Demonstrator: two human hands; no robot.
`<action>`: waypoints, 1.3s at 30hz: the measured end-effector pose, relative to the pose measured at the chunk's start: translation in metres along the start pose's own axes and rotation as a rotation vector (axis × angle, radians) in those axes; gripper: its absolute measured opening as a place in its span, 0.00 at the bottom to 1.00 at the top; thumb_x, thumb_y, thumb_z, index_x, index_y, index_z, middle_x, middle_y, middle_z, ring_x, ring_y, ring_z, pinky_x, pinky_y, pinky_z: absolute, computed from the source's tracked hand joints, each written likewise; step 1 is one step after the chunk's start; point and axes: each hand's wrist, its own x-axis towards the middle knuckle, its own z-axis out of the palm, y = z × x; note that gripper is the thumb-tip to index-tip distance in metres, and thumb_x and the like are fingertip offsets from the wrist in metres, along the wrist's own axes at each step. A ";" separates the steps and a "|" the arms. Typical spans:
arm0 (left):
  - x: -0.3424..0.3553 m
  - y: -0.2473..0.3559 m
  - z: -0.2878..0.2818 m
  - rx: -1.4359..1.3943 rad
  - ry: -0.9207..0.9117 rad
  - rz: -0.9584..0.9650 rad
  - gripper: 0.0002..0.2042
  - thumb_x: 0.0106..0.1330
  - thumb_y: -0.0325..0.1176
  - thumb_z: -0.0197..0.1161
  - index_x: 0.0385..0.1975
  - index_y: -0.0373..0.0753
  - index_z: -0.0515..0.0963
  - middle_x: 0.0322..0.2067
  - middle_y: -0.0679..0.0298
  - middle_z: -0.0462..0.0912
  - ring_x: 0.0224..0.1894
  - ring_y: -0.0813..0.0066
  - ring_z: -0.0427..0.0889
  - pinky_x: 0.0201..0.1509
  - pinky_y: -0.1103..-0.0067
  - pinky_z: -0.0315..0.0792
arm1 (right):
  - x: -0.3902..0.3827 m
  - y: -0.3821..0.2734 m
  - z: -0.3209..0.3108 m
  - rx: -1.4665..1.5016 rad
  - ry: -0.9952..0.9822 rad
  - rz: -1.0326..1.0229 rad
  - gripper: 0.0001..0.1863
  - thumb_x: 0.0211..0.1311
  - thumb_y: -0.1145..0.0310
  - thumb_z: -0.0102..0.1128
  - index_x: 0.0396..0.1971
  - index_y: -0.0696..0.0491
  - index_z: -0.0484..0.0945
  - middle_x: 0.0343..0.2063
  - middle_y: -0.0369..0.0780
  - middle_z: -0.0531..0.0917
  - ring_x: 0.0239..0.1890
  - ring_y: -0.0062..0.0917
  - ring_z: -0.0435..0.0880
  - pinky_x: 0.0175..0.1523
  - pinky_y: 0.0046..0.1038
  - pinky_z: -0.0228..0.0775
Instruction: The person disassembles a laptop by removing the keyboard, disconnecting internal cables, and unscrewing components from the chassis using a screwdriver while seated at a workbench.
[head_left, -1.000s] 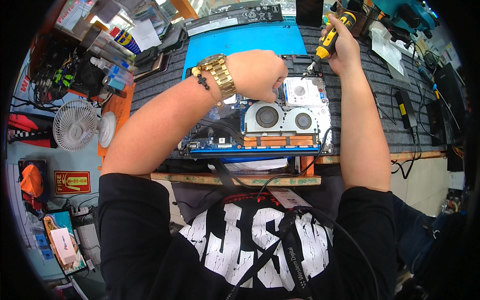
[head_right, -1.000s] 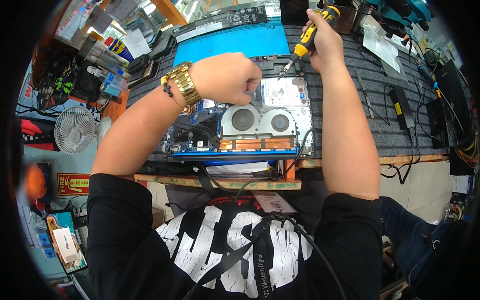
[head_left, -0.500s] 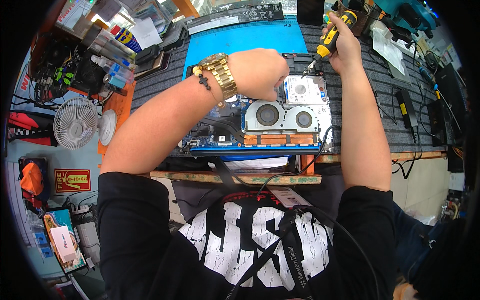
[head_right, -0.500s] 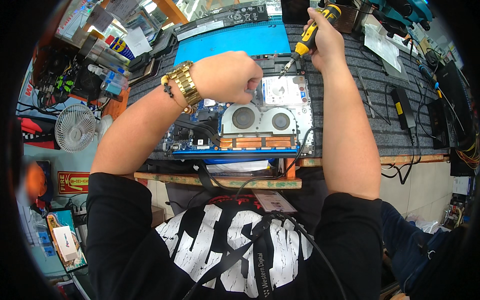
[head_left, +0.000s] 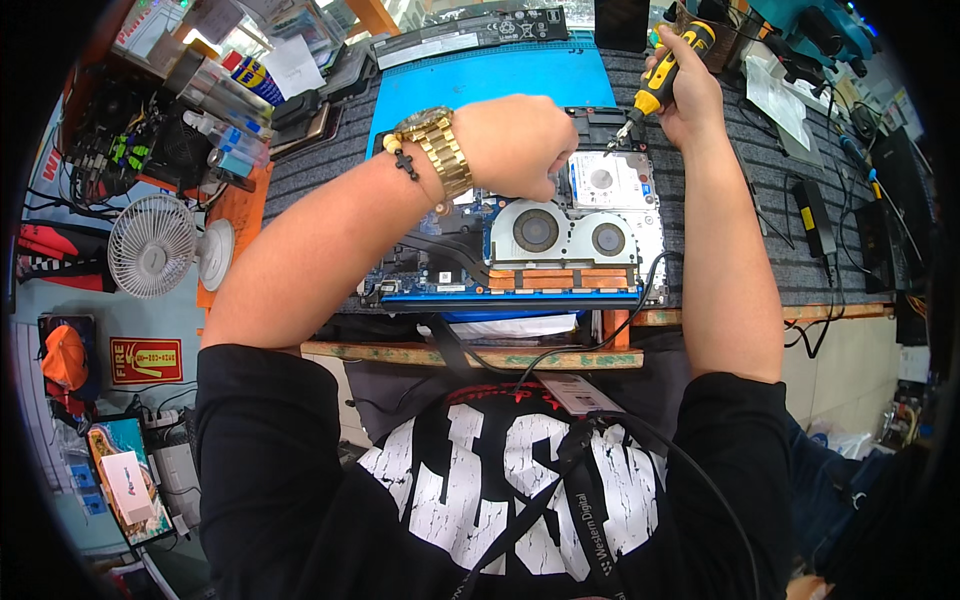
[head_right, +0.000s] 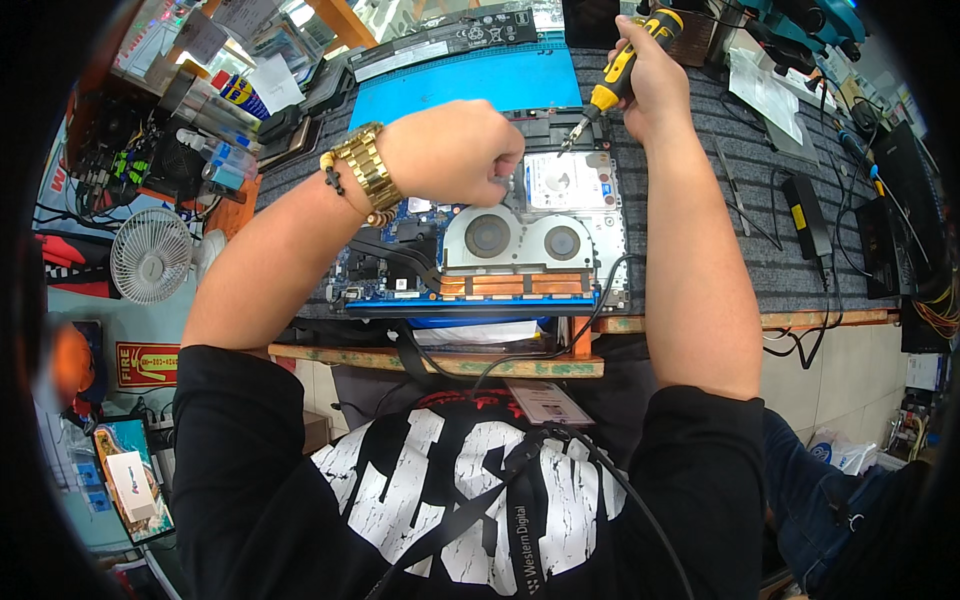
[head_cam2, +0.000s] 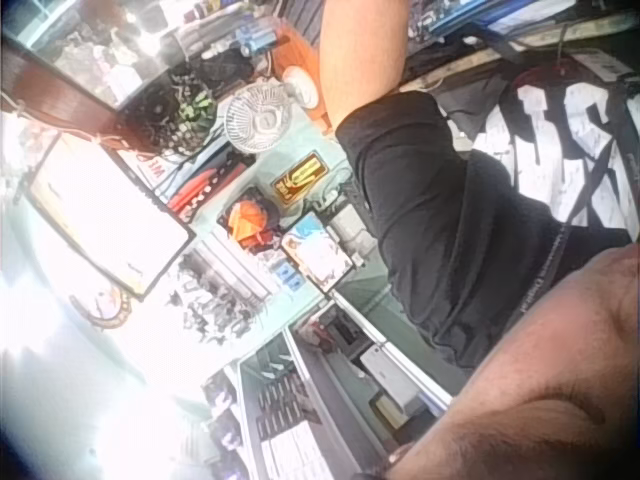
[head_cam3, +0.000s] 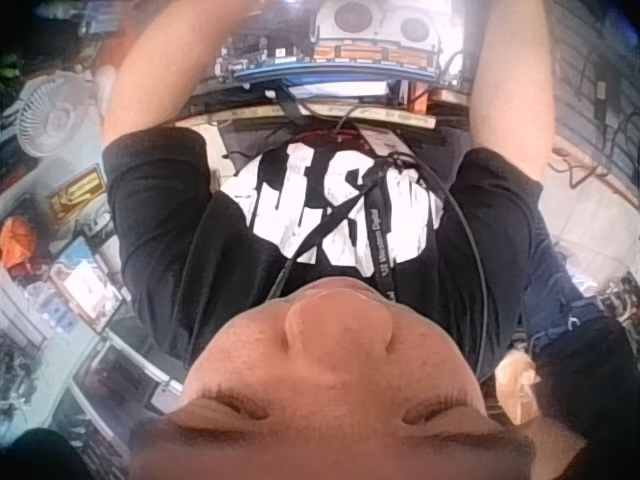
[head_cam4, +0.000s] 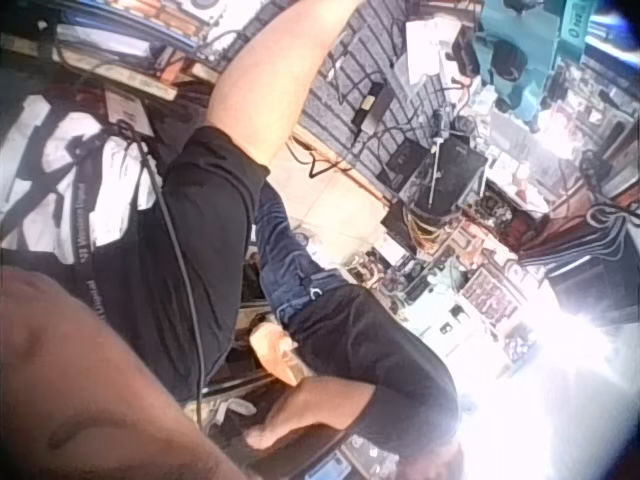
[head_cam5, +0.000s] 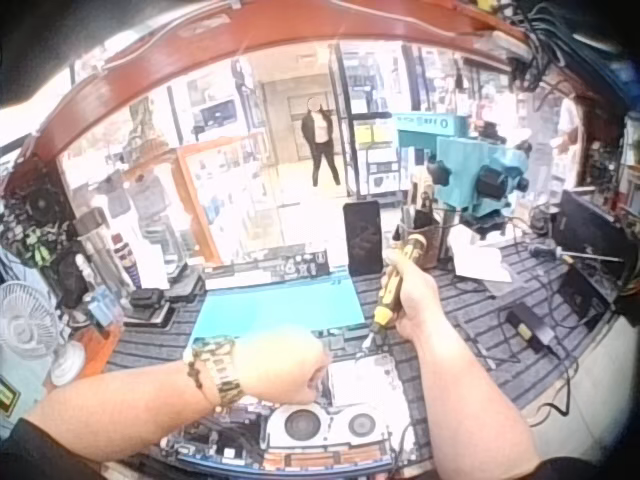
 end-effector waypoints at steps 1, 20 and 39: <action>0.000 0.000 0.000 0.006 0.002 0.008 0.06 0.56 0.31 0.74 0.28 0.37 0.86 0.29 0.56 0.91 0.35 0.52 0.91 0.41 0.63 0.85 | 0.000 0.000 0.000 0.000 -0.001 0.001 0.15 0.74 0.56 0.76 0.41 0.50 0.81 0.29 0.35 0.85 0.30 0.21 0.85 0.36 0.25 0.79; -0.006 -0.024 -0.051 0.067 0.240 0.127 0.07 0.60 0.31 0.74 0.32 0.34 0.86 0.29 0.55 0.90 0.32 0.61 0.92 0.41 0.69 0.85 | 0.002 0.000 -0.002 0.003 0.008 0.011 0.14 0.75 0.55 0.75 0.39 0.48 0.80 0.29 0.34 0.84 0.28 0.21 0.84 0.34 0.26 0.76; 0.013 -0.206 -0.009 0.329 0.135 -0.413 0.07 0.64 0.32 0.71 0.40 0.41 0.87 0.38 0.55 0.92 0.45 0.51 0.92 0.53 0.60 0.86 | -0.006 -0.002 0.006 0.059 0.028 0.014 0.15 0.73 0.53 0.76 0.36 0.46 0.82 0.28 0.32 0.85 0.26 0.17 0.83 0.26 0.25 0.67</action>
